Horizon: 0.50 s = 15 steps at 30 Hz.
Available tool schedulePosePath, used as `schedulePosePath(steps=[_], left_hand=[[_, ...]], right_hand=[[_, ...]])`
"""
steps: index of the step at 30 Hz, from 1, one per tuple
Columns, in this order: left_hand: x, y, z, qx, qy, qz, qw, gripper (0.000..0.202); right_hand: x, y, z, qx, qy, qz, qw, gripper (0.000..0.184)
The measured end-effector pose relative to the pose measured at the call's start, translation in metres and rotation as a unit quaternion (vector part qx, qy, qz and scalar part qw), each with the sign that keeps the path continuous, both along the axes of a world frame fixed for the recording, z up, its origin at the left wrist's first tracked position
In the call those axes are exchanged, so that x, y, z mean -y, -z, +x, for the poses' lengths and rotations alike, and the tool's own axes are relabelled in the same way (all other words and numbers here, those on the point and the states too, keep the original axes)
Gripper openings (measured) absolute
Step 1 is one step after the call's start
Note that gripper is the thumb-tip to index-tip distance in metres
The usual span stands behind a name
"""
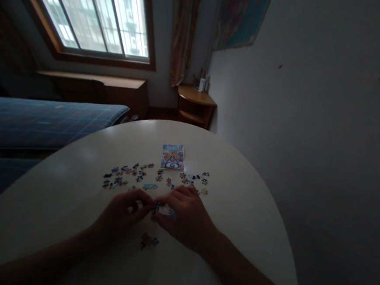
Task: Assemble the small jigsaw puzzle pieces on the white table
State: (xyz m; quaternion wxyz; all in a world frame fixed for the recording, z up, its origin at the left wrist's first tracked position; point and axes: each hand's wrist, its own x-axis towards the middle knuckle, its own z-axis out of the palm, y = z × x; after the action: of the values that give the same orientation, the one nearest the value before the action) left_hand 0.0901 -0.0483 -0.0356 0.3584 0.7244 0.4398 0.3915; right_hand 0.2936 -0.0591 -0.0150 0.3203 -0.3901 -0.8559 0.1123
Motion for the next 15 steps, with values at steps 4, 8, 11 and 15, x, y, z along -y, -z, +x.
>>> schedulePosePath(steps=[4, 8, 11, 15], left_hand=[[-0.0001, -0.0002, -0.0007, 0.007, 0.007, 0.016, 1.000, 0.008], [-0.0001, 0.0018, -0.0014, 0.018, 0.007, 0.027, 0.999, 0.008], [-0.0002, 0.0040, -0.0019, 0.020, 0.005, 0.023, 1.000, 0.008], [-0.0005, 0.0044, -0.0017, 0.020, 0.002, 0.017, 1.000, 0.008]], right_hand=[[-0.0006, 0.0015, 0.0003, -0.006, 0.002, -0.001, 1.000, 0.027], [-0.0008, 0.0009, 0.0003, -0.010, 0.001, -0.008, 1.000, 0.027], [-0.0009, 0.0005, 0.0003, -0.011, -0.003, -0.009, 1.000, 0.027], [-0.0003, 0.0011, 0.0008, -0.012, -0.006, -0.004, 1.000, 0.028]])
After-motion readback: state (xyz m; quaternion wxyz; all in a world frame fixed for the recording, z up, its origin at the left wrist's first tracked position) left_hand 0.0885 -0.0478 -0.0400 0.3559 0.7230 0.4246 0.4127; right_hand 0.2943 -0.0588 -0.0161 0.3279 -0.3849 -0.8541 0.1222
